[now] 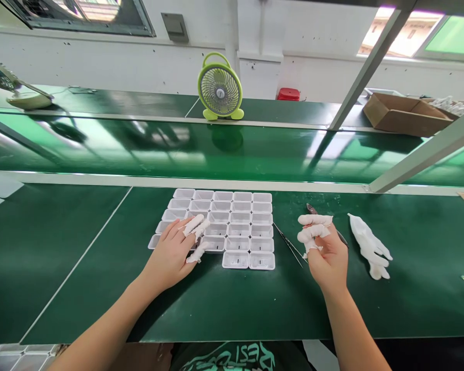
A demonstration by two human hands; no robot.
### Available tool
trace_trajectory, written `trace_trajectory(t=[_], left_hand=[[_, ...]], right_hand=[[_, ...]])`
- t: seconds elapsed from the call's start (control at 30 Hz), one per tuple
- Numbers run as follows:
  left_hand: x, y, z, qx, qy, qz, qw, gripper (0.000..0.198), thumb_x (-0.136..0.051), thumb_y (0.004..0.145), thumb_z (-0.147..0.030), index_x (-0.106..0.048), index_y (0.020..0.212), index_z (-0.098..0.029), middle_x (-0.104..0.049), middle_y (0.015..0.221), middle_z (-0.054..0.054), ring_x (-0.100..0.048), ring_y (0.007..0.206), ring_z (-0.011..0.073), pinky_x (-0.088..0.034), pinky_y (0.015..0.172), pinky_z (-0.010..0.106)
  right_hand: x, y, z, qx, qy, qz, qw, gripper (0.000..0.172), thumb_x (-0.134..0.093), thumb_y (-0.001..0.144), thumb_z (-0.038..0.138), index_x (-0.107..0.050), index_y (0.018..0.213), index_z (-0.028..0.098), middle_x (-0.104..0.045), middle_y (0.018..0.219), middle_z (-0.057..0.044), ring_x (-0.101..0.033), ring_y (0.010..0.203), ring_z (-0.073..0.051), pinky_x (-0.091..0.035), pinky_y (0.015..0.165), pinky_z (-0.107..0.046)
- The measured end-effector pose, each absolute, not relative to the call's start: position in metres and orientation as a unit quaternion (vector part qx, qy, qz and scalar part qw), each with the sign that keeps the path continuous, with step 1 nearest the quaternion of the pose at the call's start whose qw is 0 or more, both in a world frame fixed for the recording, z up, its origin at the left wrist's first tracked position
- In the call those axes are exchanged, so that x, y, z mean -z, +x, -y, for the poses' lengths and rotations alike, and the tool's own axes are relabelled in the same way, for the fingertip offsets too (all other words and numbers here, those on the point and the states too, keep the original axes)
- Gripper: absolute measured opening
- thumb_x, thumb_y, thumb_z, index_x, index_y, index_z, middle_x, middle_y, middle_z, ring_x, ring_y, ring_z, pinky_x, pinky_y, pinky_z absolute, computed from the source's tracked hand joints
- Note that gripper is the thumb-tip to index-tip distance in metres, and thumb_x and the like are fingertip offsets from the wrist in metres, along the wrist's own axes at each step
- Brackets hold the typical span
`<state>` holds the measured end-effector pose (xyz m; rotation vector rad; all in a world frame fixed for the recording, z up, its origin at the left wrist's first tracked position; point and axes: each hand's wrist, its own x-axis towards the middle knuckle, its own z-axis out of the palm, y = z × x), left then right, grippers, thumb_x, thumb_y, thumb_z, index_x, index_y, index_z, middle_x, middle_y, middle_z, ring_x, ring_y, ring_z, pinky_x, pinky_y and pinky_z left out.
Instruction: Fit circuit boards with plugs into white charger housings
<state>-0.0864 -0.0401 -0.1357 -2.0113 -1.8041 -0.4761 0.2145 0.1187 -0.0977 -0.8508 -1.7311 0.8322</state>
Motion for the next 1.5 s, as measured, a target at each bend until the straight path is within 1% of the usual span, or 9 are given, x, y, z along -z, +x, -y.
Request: trace_trajectory(t=[0.2, 0.4, 0.63, 0.77, 0.97, 1.17, 1.33, 1.4, 1.5], left_hand=[[0.133, -0.085, 0.036, 0.235, -0.717, 0.622, 0.212, 0.016, -0.049, 0.094, -0.014, -0.062, 0.103, -0.015, -0.072, 0.106, 0.016, -0.064, 0.109, 0.0308, -0.050, 0.100, 0.051], [0.135, -0.088, 0.036, 0.258, -0.692, 0.633, 0.232, 0.019, -0.048, 0.096, -0.015, -0.059, 0.113, -0.017, -0.070, 0.094, 0.010, -0.065, 0.093, 0.0278, -0.055, 0.087, 0.043], [0.132, -0.087, 0.038, 0.302, -0.685, 0.630, 0.207, 0.004, -0.057, 0.095, -0.016, -0.058, 0.096, -0.020, -0.064, 0.085, 0.006, -0.062, 0.081, 0.0239, -0.053, 0.077, 0.037], [0.127, -0.086, 0.037, 0.321, -0.683, 0.631, 0.180, 0.021, -0.059, 0.095, -0.018, -0.049, 0.076, -0.022, -0.058, 0.081, 0.005, -0.061, 0.077, 0.0221, -0.051, 0.067, 0.032], [0.126, -0.084, 0.037, 0.312, -0.703, 0.611, 0.187, 0.011, -0.059, 0.094, -0.015, -0.058, 0.104, -0.019, -0.062, 0.126, 0.018, -0.067, 0.098, 0.0266, -0.055, 0.078, 0.037], [0.127, -0.084, 0.038, 0.333, -0.698, 0.608, 0.179, 0.032, -0.060, 0.094, -0.016, -0.056, 0.125, -0.021, -0.072, 0.090, 0.006, -0.065, 0.072, 0.0214, -0.053, 0.072, 0.036], [0.126, -0.084, 0.039, 0.315, -0.713, 0.600, 0.178, 0.014, -0.062, 0.092, -0.014, -0.062, 0.105, -0.018, -0.063, 0.124, 0.019, -0.067, 0.106, 0.0316, -0.055, 0.086, 0.045], [0.124, -0.084, 0.039, 0.316, -0.722, 0.592, 0.171, 0.019, -0.062, 0.092, -0.012, -0.060, 0.110, -0.016, -0.058, 0.133, 0.022, -0.064, 0.114, 0.0340, -0.055, 0.090, 0.048], [0.121, -0.083, 0.038, 0.323, -0.726, 0.578, 0.184, 0.033, -0.061, 0.092, -0.010, -0.057, 0.124, -0.013, -0.067, 0.114, 0.018, -0.068, 0.099, 0.0284, -0.055, 0.089, 0.047]], right_hand=[[0.097, 0.209, -0.119, -0.374, -0.320, 0.698, 0.520, 0.015, -0.069, 0.082, 0.013, -0.070, 0.090, 0.025, -0.069, 0.096, -0.005, -0.067, 0.093, -0.020, -0.056, 0.083, -0.035], [0.093, 0.203, -0.120, -0.417, -0.321, 0.665, 0.531, 0.028, -0.079, 0.076, 0.016, -0.061, 0.095, 0.026, -0.063, 0.079, 0.000, -0.066, 0.074, -0.017, -0.057, 0.071, -0.033], [0.095, 0.201, -0.118, -0.432, -0.302, 0.652, 0.544, 0.035, -0.074, 0.083, 0.020, -0.050, 0.106, 0.028, -0.064, 0.099, -0.002, -0.066, 0.078, -0.016, -0.058, 0.076, -0.036], [0.099, 0.203, -0.119, -0.422, -0.327, 0.672, 0.513, 0.035, -0.071, 0.086, 0.023, -0.055, 0.117, 0.029, -0.063, 0.106, -0.004, -0.063, 0.082, -0.017, -0.056, 0.079, -0.038], [0.100, 0.205, -0.120, -0.383, -0.331, 0.700, 0.504, 0.031, -0.071, 0.087, 0.022, -0.062, 0.116, 0.029, -0.063, 0.114, -0.009, -0.064, 0.101, -0.023, -0.056, 0.083, -0.042], [0.095, 0.205, -0.116, -0.400, -0.271, 0.721, 0.496, 0.031, -0.067, 0.089, 0.015, -0.060, 0.114, 0.031, -0.059, 0.093, -0.001, -0.063, 0.081, -0.016, -0.058, 0.075, -0.037], [0.102, 0.210, -0.117, -0.322, -0.293, 0.799, 0.416, 0.045, -0.068, 0.089, 0.020, -0.059, 0.132, 0.033, -0.050, 0.137, -0.011, -0.063, 0.104, -0.024, -0.057, 0.086, -0.045], [0.104, 0.212, -0.117, -0.316, -0.296, 0.808, 0.400, 0.053, -0.067, 0.090, 0.021, -0.052, 0.139, 0.033, -0.060, 0.127, -0.010, -0.064, 0.104, -0.026, -0.056, 0.089, -0.049], [0.103, 0.212, -0.117, -0.301, -0.275, 0.823, 0.396, 0.053, -0.065, 0.091, 0.019, -0.050, 0.140, 0.033, -0.068, 0.105, -0.006, -0.065, 0.094, -0.025, -0.055, 0.089, -0.050]])
